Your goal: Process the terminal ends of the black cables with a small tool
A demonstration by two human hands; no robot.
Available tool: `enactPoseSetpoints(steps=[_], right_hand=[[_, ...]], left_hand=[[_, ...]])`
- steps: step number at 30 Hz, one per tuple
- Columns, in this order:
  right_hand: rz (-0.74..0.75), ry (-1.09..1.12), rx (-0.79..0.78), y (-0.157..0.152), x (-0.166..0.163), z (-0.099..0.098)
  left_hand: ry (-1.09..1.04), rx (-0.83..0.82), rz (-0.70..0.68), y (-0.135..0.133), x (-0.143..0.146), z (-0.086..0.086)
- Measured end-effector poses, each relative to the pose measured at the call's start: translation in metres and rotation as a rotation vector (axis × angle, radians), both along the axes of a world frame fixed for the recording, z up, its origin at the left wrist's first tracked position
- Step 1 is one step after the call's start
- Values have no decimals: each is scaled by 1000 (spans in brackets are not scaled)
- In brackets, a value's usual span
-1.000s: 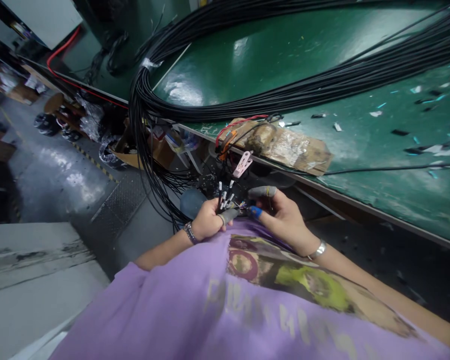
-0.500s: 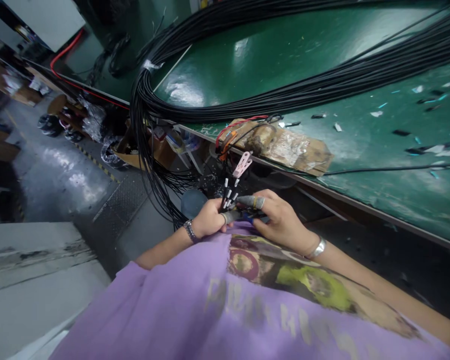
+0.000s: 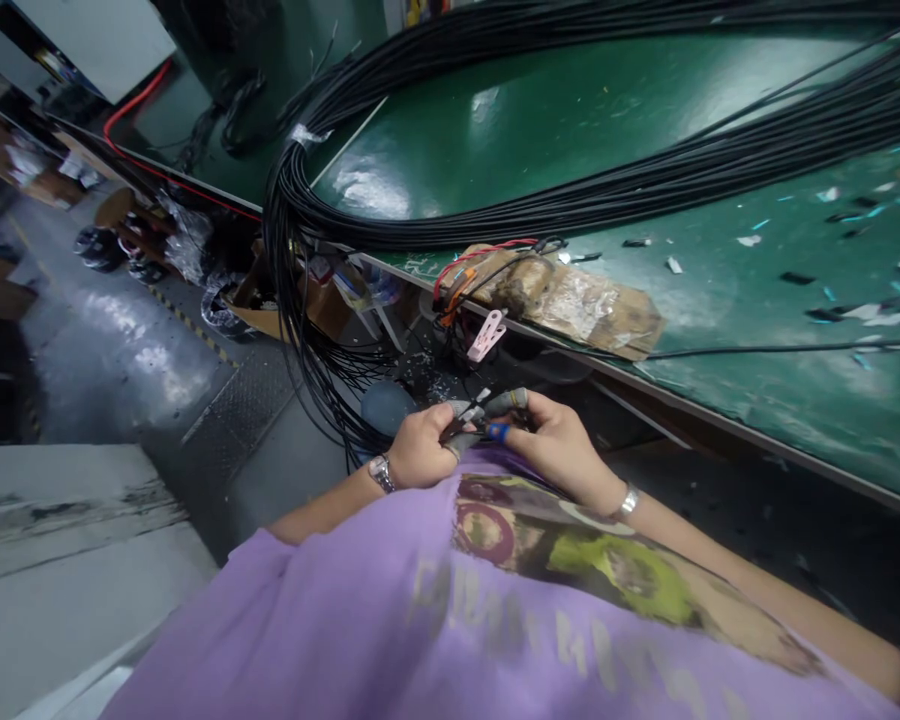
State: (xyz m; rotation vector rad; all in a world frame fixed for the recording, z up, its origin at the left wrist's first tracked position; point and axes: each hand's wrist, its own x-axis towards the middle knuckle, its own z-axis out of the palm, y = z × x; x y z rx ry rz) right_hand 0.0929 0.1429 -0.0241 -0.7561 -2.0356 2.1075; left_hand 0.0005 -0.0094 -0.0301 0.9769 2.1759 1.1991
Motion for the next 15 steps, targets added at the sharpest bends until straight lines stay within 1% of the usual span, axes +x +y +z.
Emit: enactPoseSetpoints(steps=[2, 3, 5, 6, 7, 9, 12, 14, 15], right_hand=[[-106, -52, -215, 1, -2, -2], [-164, -64, -290, 3, -2, -3], [-240, -72, -366, 6, -3, -2], [-242, -76, -375, 7, -3, -1], [-218, -83, -375, 8, -3, 1], [-120, -107, -370, 6, -3, 4], [42, -128, -365, 1, -1, 8], [131, -123, -318, -2, 1, 9], [170, -116, -269, -3, 1, 9]], left_hand=[[-54, 6, -18, -1, -1, -2], [-94, 14, -18, -2, -2, -2], [-180, 36, 18, -2, -3, -2], [-219, 49, 52, -3, -4, -2], [-256, 63, 86, -3, -5, -2], [-320, 93, 127, -3, -7, -1], [-373, 123, 133, -3, -10, -1], [-391, 124, 139, -3, -11, -1], [-406, 119, 149, -3, -12, -1]])
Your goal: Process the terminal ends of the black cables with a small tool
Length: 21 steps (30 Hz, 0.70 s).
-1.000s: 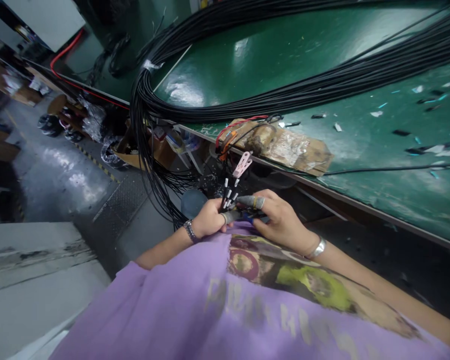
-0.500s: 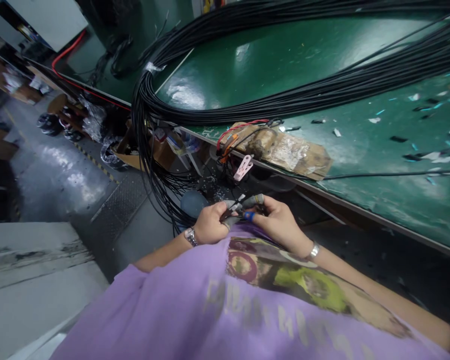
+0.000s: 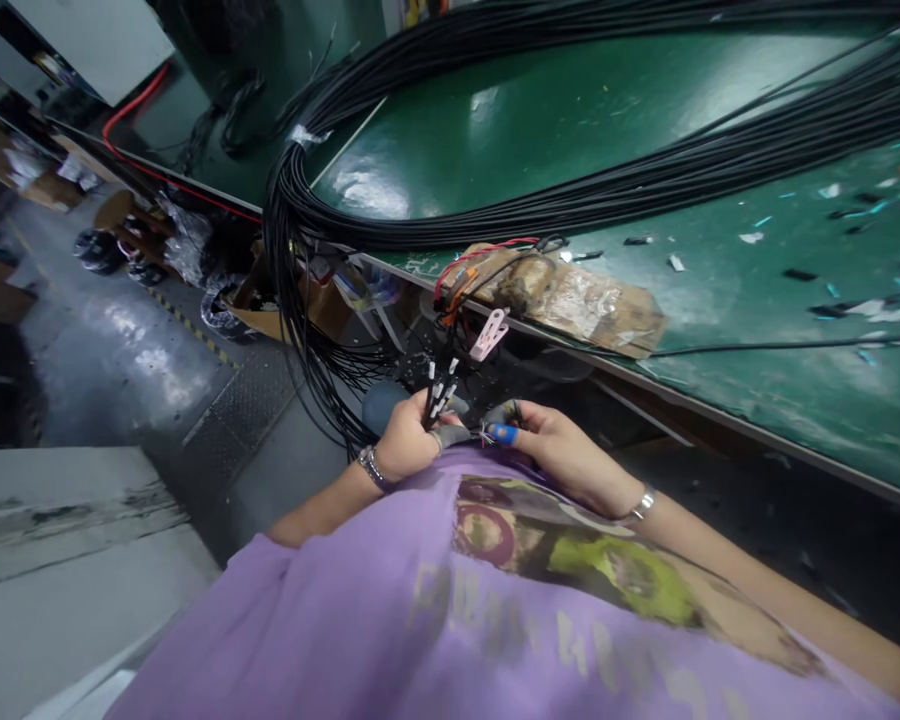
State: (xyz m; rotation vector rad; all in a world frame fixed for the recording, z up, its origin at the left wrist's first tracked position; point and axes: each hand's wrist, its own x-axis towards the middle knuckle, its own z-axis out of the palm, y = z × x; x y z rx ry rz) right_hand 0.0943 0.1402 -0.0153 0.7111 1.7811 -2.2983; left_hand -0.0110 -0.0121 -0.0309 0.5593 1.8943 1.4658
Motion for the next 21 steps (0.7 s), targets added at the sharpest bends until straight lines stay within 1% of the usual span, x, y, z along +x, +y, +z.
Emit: enactPoseSetpoints(steps=[3, 6, 8, 10, 13, 15, 18, 21], right_hand=[[96, 60, 181, 2, 2, 0], [89, 132, 275, 6, 1, 1], [61, 155, 262, 7, -1, 4], [59, 134, 209, 6, -4, 9], [60, 89, 124, 0, -9, 14], [47, 98, 106, -3, -11, 12], [20, 139, 139, -4, -11, 4], [-81, 224, 277, 2, -9, -5]], left_hand=[[-103, -30, 31, 0, -4, 5], [-233, -42, -2, 0, -12, 13], [-293, -25, -54, -1, -18, 17], [-326, -10, -97, -2, -23, 19], [-342, -6, -139, -2, -25, 17], [-347, -14, -164, -1, -23, 16], [-365, -18, -195, 1, -22, 16], [-388, -9, -198, 2, -22, 17]])
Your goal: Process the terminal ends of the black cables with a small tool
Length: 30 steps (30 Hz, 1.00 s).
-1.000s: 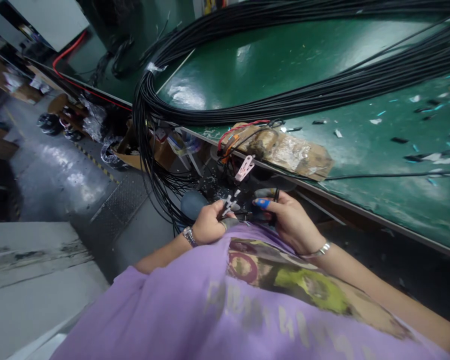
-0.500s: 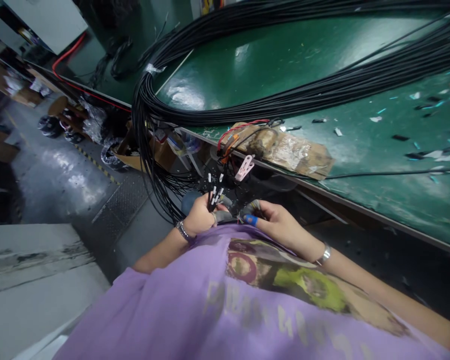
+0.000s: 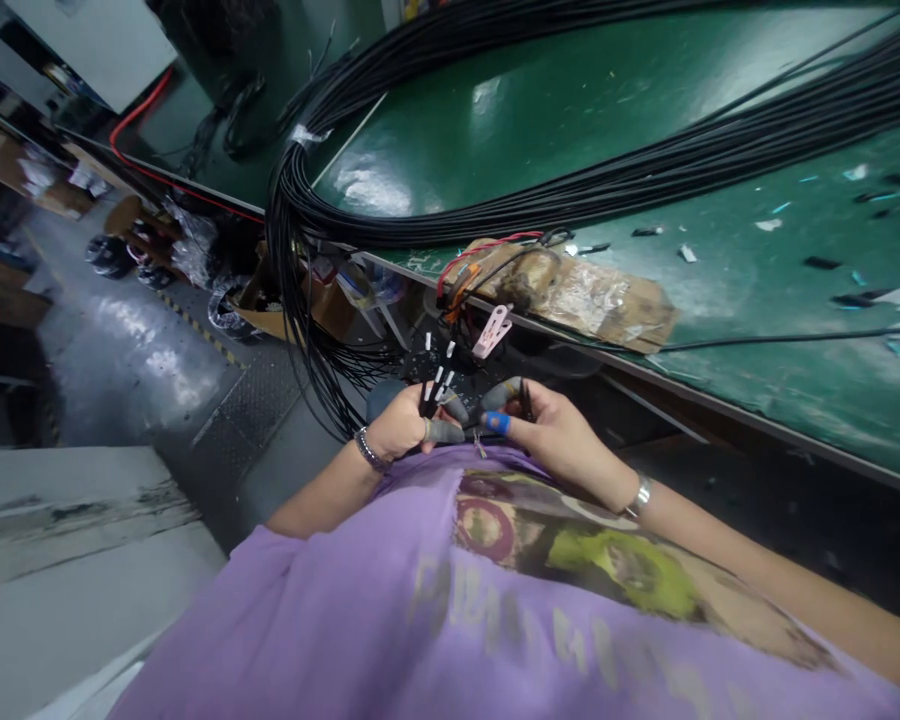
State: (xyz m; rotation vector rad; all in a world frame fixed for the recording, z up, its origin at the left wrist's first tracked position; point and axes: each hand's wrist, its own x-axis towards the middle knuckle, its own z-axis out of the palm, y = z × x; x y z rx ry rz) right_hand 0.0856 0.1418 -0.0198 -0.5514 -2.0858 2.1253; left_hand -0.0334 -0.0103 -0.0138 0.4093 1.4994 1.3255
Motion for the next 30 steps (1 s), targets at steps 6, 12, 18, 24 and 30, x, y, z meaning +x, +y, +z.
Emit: enactPoseSetpoints(steps=[6, 12, 18, 24, 30], right_hand=[[313, 406, 653, 11, 5, 12], [540, 514, 947, 16, 1, 19], [674, 309, 443, 17, -13, 27], [451, 23, 37, 7, -13, 15], [82, -144, -367, 16, -21, 12]], left_hand=[[-63, 47, -12, 0, -4, 0], [-87, 57, -53, -1, -8, -1], [-90, 42, -80, 0, -9, 0], [-88, 11, -65, 4, -8, 11], [-70, 54, 79, 5, -20, 16]])
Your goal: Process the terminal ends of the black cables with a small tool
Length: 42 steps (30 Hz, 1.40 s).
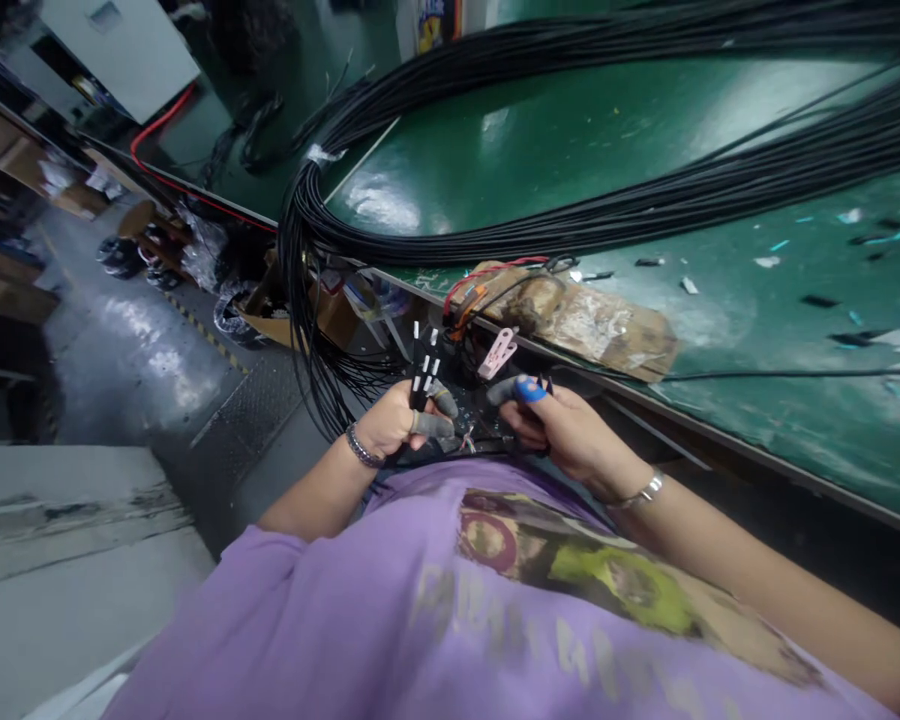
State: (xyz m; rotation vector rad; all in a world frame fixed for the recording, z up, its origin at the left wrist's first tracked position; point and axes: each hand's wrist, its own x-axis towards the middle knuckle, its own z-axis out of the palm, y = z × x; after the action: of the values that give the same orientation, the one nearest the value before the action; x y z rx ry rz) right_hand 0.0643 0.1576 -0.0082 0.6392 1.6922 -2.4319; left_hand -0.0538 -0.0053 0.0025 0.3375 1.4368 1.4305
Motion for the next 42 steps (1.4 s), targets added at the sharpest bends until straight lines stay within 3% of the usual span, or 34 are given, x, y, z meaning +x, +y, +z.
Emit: enactPoseSetpoints(steps=[5, 12, 14, 17, 20, 29, 34, 42], right_hand=[[96, 15, -98, 4, -23, 14], [-279, 165, 371, -2, -28, 2], [-260, 164, 286, -3, -31, 3], [-199, 135, 32, -3, -37, 6], [-237, 129, -104, -4, -41, 7], [-297, 149, -178, -7, -42, 6], [-325, 103, -268, -6, -38, -6], [-201, -33, -291, -2, -18, -20]], left_hand=[[25, 59, 66, 8, -14, 4], [12, 113, 111, 22, -27, 4], [3, 115, 107, 26, -28, 4], [-2, 111, 100, 30, -29, 3], [-4, 92, 93, 32, -29, -1], [-7, 49, 82, 35, -27, -6], [-7, 57, 78, 34, -27, -4], [-1, 23, 82, 22, -14, 3]])
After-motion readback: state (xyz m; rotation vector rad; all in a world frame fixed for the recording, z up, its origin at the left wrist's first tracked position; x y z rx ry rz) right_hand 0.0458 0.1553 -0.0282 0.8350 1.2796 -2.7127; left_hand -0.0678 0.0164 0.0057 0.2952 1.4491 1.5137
